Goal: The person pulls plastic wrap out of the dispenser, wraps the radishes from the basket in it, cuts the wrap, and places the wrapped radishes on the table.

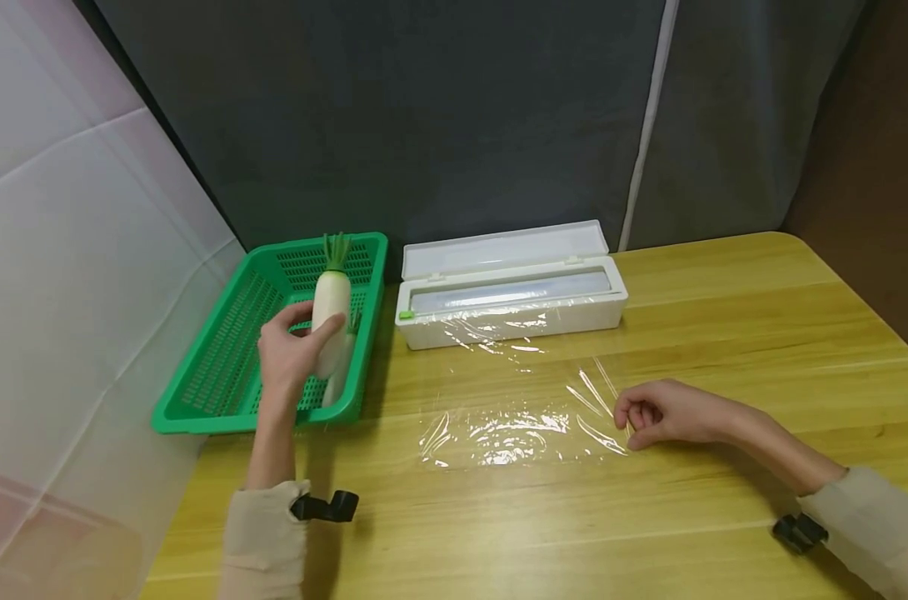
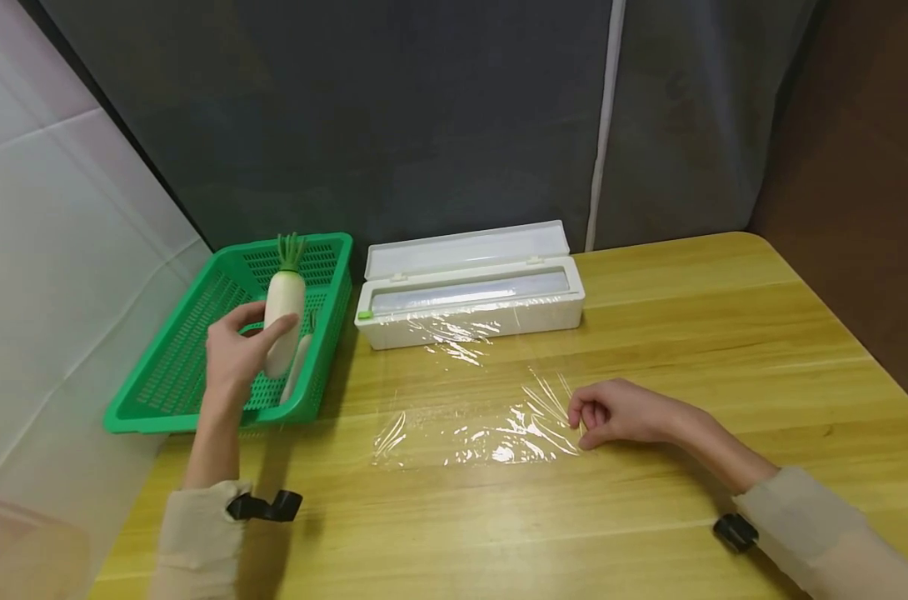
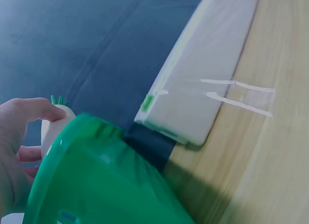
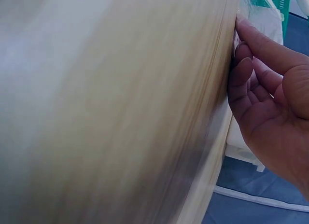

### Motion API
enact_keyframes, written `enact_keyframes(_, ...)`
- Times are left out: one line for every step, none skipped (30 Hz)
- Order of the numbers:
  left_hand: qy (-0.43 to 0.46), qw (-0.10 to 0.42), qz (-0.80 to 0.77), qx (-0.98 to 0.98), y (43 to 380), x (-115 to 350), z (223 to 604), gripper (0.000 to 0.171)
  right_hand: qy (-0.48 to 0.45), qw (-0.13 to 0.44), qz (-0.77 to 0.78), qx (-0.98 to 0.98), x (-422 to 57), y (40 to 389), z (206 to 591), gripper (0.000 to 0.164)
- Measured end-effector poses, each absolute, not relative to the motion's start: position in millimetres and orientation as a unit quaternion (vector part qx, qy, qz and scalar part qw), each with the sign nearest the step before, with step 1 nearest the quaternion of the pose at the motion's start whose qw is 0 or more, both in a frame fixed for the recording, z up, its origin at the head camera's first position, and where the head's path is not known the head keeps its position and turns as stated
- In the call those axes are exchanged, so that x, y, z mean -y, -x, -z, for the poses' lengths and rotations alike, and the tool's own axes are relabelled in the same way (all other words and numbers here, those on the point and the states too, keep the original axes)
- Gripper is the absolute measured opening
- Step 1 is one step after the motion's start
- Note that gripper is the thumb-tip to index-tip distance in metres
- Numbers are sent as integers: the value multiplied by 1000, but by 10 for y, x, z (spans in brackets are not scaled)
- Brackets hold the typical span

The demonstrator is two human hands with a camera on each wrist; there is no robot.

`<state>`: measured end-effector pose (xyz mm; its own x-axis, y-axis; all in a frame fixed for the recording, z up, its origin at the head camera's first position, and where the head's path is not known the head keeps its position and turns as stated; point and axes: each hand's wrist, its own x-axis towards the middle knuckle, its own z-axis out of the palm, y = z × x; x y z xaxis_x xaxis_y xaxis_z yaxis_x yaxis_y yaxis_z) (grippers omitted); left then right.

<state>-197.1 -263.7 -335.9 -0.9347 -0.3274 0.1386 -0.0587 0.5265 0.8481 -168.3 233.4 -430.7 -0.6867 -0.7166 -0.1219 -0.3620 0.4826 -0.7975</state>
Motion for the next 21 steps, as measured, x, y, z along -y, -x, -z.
enact_keyframes(-113,141,477,860,1967,2620,3355,56,324,227,391,-831,-2335,1685,4307,19)
enact_keyframes(-113,141,480,858,1965,2605,3353,56,323,227,390,-832,-2336,1687,4307,19)
enact_keyframes(-112,141,484,857,1964,2591,3355,56,322,228,389,-832,-2337,1687,4304,19)
enact_keyframes(-112,142,486,855,1961,2576,3356,56,321,229,388,-833,-2337,1687,4301,19)
enact_keyframes(-110,144,488,854,1962,2564,3361,55,319,231,388,-833,-2337,1685,4295,19)
enact_keyframes(-109,145,489,853,1964,2554,3366,55,318,232,389,-833,-2338,1684,4290,19)
enact_keyframes(-107,145,492,852,1965,2543,3372,55,317,233,388,-833,-2336,1684,4288,19)
enact_keyframes(-106,146,494,850,1967,2533,3379,54,316,234,388,-833,-2335,1685,4286,20)
enact_keyframes(-105,146,495,850,1967,2523,3384,54,316,236,389,-833,-2333,1687,4285,20)
enact_keyframes(-103,145,497,849,1965,2512,3387,54,316,238,388,-833,-2332,1689,4284,19)
enact_keyframes(-101,142,499,849,1965,2503,3392,54,316,239,388,-832,-2332,1691,4284,20)
enact_keyframes(-99,140,502,848,1963,2492,3395,54,315,241,387,-832,-2332,1695,4283,19)
enact_keyframes(-96,139,504,847,1961,2480,3397,54,315,243,386,-832,-2332,1699,4282,20)
enact_keyframes(-95,138,506,846,1959,2472,3398,54,314,245,386,-832,-2333,1703,4280,20)
enact_keyframes(-92,139,508,845,1956,2464,3399,54,313,248,385,-832,-2332,1707,4278,20)
enact_keyframes(-92,139,510,844,1954,2456,3400,54,311,249,384,-833,-2332,1710,4275,20)
enact_keyframes(-92,140,513,842,1954,2451,3403,54,309,251,385,-833,-2331,1713,4273,20)
enact_keyframes(-92,142,515,840,1952,2444,3403,54,307,253,385,-833,-2331,1715,4271,20)
enact_keyframes(-92,144,518,838,1949,2439,3404,54,306,255,384,-833,-2330,1717,4271,20)
enact_keyframes(-91,146,520,837,1946,2432,3403,54,306,256,385,-833,-2329,1719,4271,20)
enact_keyframes(-90,147,524,834,1944,2424,3402,53,305,256,385,-833,-2327,1721,4272,20)
